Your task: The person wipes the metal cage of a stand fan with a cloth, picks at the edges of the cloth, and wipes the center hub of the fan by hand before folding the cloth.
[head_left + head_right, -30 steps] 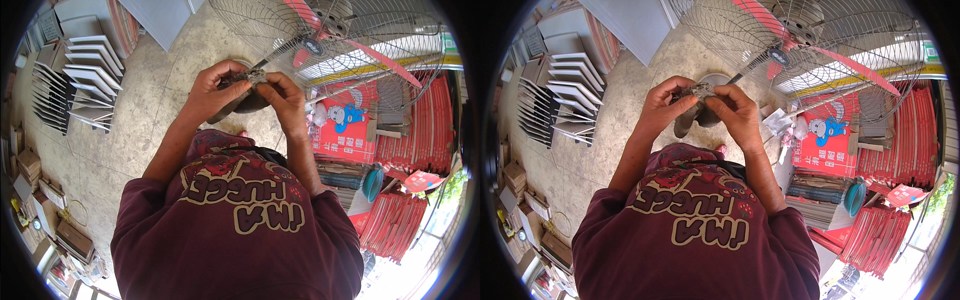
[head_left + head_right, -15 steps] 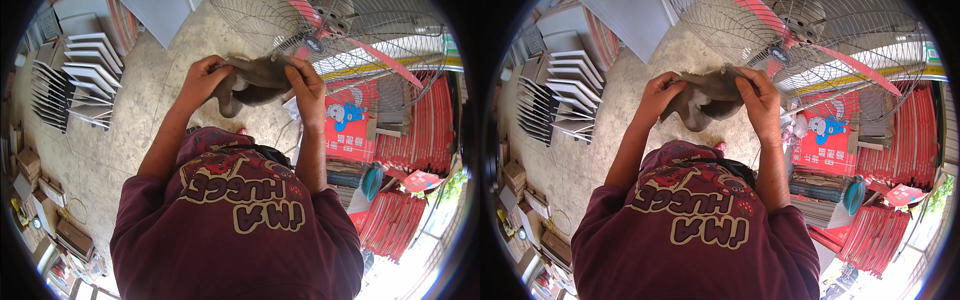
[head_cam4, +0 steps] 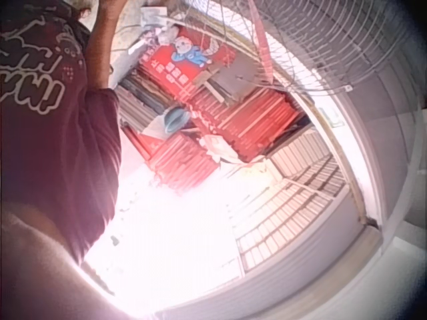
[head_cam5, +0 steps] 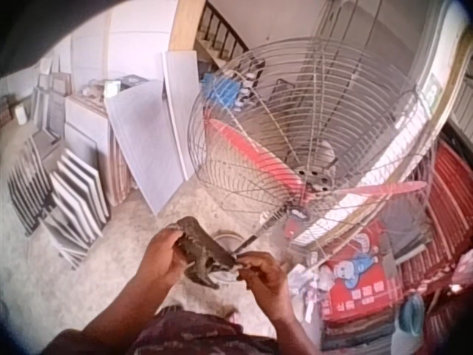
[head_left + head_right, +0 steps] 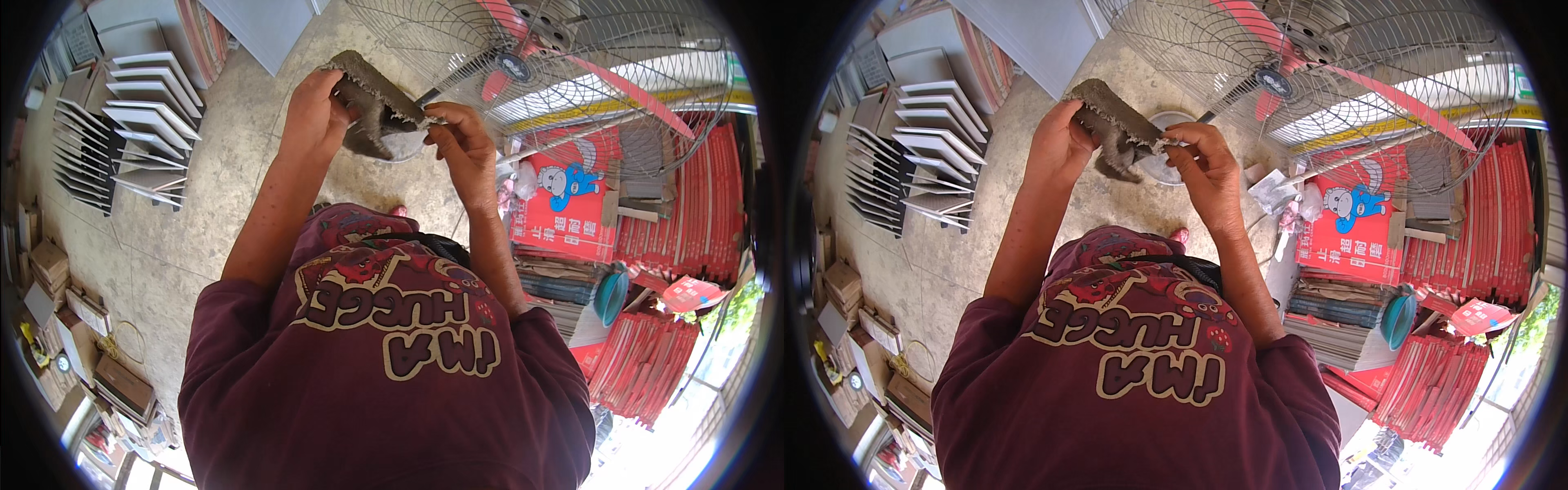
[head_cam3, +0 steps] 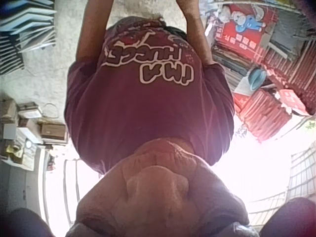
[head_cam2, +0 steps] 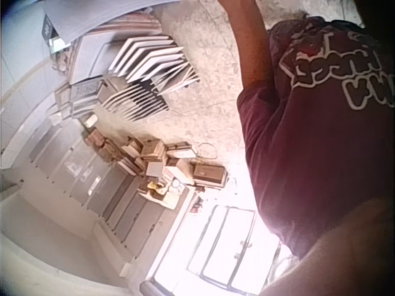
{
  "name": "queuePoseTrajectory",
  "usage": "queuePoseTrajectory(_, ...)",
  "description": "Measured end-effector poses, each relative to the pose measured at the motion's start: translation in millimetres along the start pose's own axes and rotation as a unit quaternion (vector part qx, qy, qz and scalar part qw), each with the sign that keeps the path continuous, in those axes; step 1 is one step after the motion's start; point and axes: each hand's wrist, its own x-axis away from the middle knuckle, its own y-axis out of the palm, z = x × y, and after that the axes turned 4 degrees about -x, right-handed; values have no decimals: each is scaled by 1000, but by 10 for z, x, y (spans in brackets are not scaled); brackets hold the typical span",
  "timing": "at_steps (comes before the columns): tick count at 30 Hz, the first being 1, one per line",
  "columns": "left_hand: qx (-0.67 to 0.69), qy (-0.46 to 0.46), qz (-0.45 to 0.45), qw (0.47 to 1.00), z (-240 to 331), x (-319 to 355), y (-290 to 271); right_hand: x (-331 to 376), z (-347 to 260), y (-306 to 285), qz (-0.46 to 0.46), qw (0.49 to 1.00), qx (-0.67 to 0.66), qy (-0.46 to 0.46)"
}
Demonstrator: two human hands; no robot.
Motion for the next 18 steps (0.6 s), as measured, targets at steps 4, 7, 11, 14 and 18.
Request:
queuePoseTrajectory(4,62,-23,-43,997,91,60,80,44,88,78,4,997,-60,45)
queuePoseTrajectory(7,100,-44,-16,994,139,93,173,59,126,51,-8,1000,-13,24)
queuePoseTrajectory(11,138,-43,-17,989,157,108,198,127,16,154,2,1000,2,-13)
queuePoseTrajectory(14,144,-42,-17,989,165,109,171,154,38,237,9,997,-34,-68)
queuePoseTrajectory(18,159,-34,12,987,170,161,229,127,-12,227,-46,955,234,-178)
